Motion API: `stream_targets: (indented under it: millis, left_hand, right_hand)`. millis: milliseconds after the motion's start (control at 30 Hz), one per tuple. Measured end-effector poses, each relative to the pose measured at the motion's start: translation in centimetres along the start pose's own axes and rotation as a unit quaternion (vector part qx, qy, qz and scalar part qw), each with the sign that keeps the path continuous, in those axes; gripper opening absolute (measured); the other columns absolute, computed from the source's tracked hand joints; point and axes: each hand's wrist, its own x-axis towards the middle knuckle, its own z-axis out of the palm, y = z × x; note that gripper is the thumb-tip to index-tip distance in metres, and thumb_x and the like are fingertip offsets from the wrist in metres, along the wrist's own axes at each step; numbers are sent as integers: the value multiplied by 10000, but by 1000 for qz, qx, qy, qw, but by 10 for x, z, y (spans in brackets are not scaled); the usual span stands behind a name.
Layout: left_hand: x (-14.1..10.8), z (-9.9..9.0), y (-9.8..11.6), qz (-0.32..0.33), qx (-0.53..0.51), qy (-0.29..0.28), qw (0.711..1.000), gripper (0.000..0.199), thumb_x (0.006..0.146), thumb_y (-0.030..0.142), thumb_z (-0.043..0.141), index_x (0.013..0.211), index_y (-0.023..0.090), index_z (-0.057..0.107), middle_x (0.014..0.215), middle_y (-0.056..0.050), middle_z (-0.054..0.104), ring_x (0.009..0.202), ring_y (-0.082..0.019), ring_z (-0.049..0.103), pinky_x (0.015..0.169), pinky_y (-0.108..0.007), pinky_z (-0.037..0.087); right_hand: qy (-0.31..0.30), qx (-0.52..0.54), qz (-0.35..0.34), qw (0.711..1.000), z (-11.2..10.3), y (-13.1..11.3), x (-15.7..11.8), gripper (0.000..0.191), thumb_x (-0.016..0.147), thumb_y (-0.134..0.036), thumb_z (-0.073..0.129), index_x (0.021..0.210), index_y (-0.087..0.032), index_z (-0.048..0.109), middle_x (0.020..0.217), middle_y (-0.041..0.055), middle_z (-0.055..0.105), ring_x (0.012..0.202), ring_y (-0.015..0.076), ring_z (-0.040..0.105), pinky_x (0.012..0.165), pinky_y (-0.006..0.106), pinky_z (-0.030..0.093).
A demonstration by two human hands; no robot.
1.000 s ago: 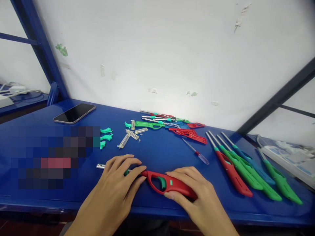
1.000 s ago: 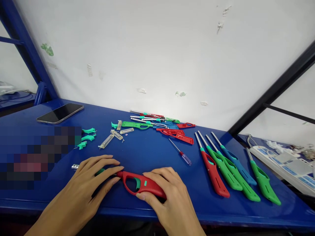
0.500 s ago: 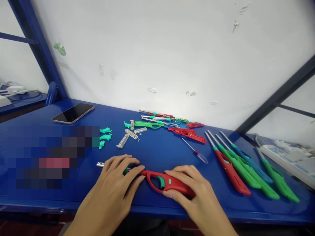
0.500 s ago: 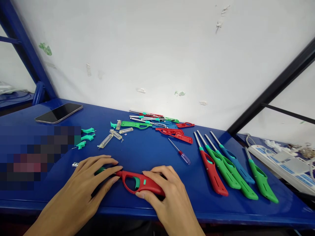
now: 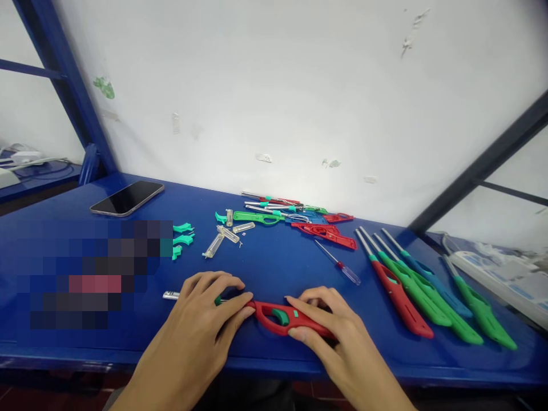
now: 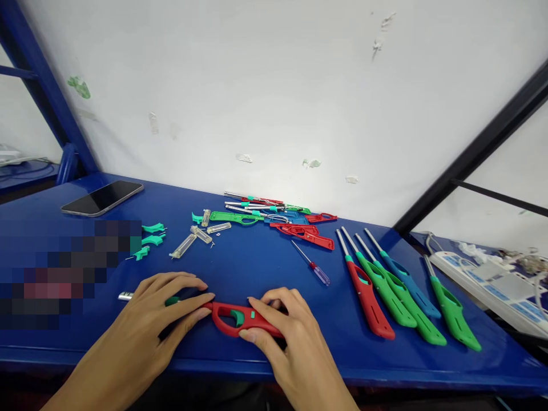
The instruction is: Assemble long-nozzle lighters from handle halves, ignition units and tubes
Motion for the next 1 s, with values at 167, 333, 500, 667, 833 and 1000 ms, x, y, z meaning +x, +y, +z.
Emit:
stream_targets:
  millis: [167, 333, 500, 667, 833, 1000]
  left_hand:
    - [2, -1, 0, 30, -21, 9, 999, 192, 1056, 173, 550, 1076, 270, 715, 1083, -2, 730, 1073, -255, 604, 974, -440, 418]
    - [3, -1, 1, 81, 2, 43, 996, 202, 1061, 118, 526, 1152, 234, 664, 1099, 11, 750, 1099, -218, 636, 1099, -414, 337]
    - [4, -2, 2, 138, 13, 94, 986, 201, 1063, 82, 536, 1203, 191, 632, 1103, -5, 774, 1105, -193, 660, 1196, -415, 281]
    - [7, -6, 6, 151, 27, 105, 983, 254, 1043, 42, 559, 1252, 161, 640, 1081, -26, 773, 1050, -188, 645, 1177, -410, 312]
    - [11, -9, 14, 173, 58, 91, 979, 390, 1008, -38, 452, 1272, 153, 665, 1065, -58, 728, 1055, -219, 604, 1115, -413, 342]
    - [11, -5, 21, 153, 70, 58, 984, 327, 1012, 88, 554, 1319, 144, 650, 1144, -102, 658, 1143, -286, 536, 1080, -457, 346]
  right_hand:
    - [19, 10, -16, 1000, 1, -1, -2, 256, 996, -368, 715, 1251, -397, 724, 1281, 0, 663, 1191, 241, 635, 1044, 360, 514]
    - [56, 7, -59, 997, 4, 0, -2, 255, 950, -327, 784, 1185, -376, 697, 1185, -36, 727, 1109, 231, 670, 998, 351, 523]
    - [138, 13, -104, 985, 12, 7, -3, 249, 967, -342, 766, 1191, -357, 660, 1095, -52, 765, 998, 207, 704, 907, 319, 537]
    - [173, -32, -136, 975, 17, 13, -5, 445, 1013, -357, 701, 1443, -346, 587, 1147, 10, 749, 1026, 234, 709, 926, 361, 540]
    - [201, -18, -131, 971, 18, 12, -5, 234, 981, -292, 744, 1212, -331, 732, 937, -7, 704, 828, 202, 691, 754, 326, 543]
    - [190, 26, -122, 974, 15, 6, -5, 267, 926, -205, 801, 1162, -325, 765, 929, -19, 700, 809, 178, 704, 731, 285, 546]
